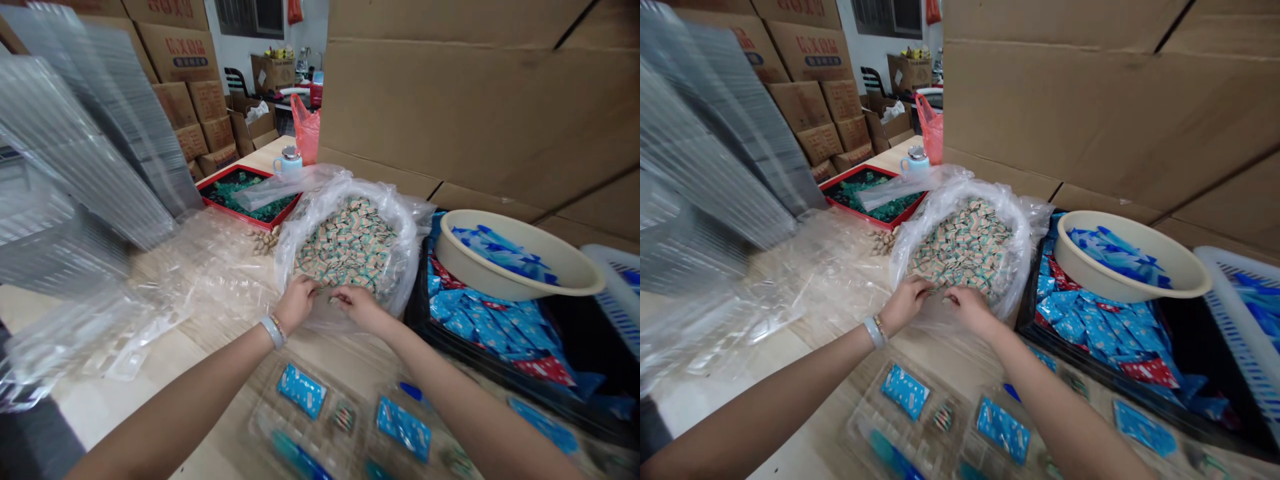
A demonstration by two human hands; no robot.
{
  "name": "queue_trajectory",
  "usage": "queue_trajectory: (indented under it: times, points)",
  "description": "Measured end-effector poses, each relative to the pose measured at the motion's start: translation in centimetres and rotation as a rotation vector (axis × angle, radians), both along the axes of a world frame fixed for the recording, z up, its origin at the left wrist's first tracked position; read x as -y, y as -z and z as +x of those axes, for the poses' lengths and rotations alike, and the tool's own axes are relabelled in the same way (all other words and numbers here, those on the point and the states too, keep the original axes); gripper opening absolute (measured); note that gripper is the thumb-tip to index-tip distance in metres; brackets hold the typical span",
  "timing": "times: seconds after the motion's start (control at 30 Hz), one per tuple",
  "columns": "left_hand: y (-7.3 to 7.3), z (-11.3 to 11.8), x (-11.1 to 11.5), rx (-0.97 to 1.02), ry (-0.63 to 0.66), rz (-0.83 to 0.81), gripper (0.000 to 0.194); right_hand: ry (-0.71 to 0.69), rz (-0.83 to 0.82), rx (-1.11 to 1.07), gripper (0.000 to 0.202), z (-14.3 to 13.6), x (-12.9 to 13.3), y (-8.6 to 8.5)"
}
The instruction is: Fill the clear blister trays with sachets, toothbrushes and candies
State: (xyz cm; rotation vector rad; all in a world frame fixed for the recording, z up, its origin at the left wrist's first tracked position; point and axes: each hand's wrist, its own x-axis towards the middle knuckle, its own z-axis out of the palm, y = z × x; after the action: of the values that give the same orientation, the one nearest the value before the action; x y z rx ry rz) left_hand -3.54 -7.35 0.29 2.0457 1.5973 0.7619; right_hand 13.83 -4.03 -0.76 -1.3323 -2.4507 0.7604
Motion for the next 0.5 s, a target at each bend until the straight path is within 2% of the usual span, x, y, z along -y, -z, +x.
queue_trajectory:
  times: [0.13, 0.23, 0.3, 0.43, 0.5]
  points:
    - [0.3, 0.1, 0.7, 0.019, 0.001, 0.050, 0.033, -0.121, 0.027, 0.255, 0.027, -1.5, -0.1, -0.9]
    - [0.7, -0.3, 0.9, 0.017, -0.003, 0.041, 0.038, -0.110, 0.076, 0.351, 0.026, -1.7, 0.3, -1.3]
    - [0.7, -0.8, 0.6, 0.007, -0.001, 0.035, 0.032, -0.092, 0.122, 0.356, 0.026, -1.4, 0.6, -1.6]
    - [0.0, -1.5, -0.4, 0.058, -0.214, -0.071, 0.016, -0.132, 0.133, 0.278, 0.022, -0.7, 0.7, -1.8]
    - [-0.3, -1.1, -1.0, 0.124, -0.259, -0.177, 0.016, -0.131, 0.111, 0.225, 0.022, -0.4, 0.7, -1.5]
